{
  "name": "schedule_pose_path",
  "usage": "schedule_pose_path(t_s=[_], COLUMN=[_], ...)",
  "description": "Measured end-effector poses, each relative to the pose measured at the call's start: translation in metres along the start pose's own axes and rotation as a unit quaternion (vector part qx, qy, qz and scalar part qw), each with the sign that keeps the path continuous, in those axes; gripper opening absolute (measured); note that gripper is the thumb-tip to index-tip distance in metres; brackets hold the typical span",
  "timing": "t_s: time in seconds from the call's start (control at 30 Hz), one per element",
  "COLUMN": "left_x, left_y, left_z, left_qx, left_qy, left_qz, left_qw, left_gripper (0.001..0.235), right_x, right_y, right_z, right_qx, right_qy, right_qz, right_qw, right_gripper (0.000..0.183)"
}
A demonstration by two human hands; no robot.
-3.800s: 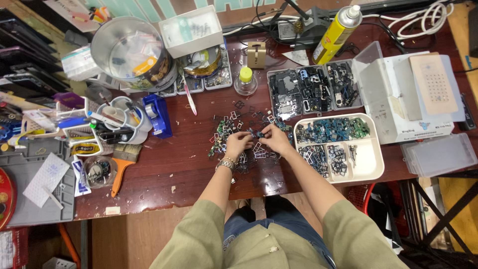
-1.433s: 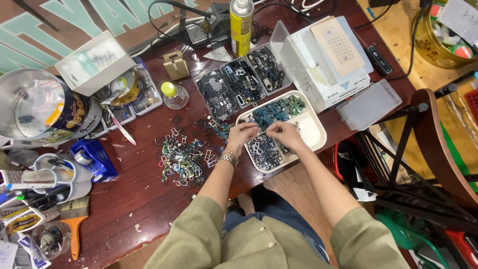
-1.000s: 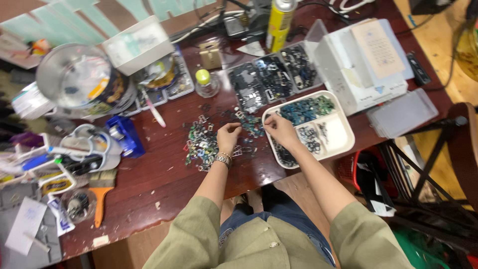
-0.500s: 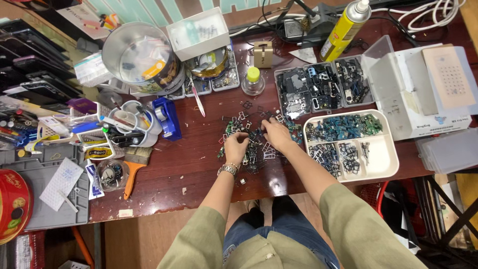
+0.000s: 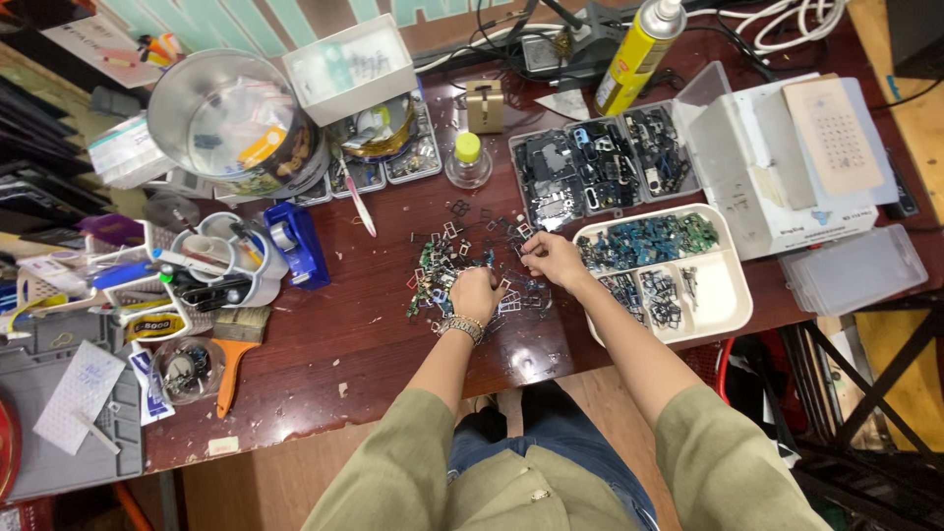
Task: The person sorts small electronic components from a pile on the table into a compartmentalized tray. They pick up individual pieces, inspect them, and place them into specific sections of the tray.
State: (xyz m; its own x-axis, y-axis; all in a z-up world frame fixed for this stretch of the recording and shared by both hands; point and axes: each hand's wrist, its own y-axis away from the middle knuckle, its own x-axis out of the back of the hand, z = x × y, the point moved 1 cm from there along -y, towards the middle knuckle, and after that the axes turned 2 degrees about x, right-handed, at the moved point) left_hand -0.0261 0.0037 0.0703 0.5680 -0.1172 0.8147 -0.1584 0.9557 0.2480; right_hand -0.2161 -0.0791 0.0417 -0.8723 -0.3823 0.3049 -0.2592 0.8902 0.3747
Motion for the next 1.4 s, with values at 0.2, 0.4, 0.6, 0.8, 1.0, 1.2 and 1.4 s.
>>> schedule_pose_path(t_s=[0.2,0.4,0.6,0.8,1.0,1.2,1.4], left_x=[-0.021,-0.028,-0.040,-0.079,-0.111,-0.097,-0.053], left_y=[-0.008,-0.027,-0.023,-0.024,-0.011,-0.008,-0.004], left_z=[-0.008,-0.009,0.015,0.059,0.086,0.071,0.026], left_qx=[0.039,0.178,0.151,0.074,0.053,0.060,0.025], left_qy=[0.051,0.561,0.597,0.471,0.439,0.425,0.322], left_qz=[0.028,-0.142,-0.201,-0.249,-0.288,-0.252,0.047], left_qw=[0.998,0.796,0.762,0.843,0.849,0.868,0.945], left_gripper=[0.011,0.021,0.023,0.022,0.026,0.023,0.017], right_x=[0.002,-0.009,0.013,0.071,0.108,0.091,0.048], right_y=[0.015,0.032,0.050,0.088,0.121,0.144,0.111], right_z=[0.017,0.014,0.011,0.024,0.041,0.017,-0.018], right_qx=[-0.011,-0.068,-0.024,-0.044,-0.050,0.069,0.084], right_qy=[-0.141,-0.265,-0.209,-0.128,-0.053,0.249,0.166], right_qz=[-0.035,-0.028,0.027,0.065,0.087,0.204,0.112], right_qw=[0.989,0.962,0.977,0.989,0.994,0.944,0.976], right_gripper=[0.014,0.020,0.021,0.019,0.022,0.041,0.036])
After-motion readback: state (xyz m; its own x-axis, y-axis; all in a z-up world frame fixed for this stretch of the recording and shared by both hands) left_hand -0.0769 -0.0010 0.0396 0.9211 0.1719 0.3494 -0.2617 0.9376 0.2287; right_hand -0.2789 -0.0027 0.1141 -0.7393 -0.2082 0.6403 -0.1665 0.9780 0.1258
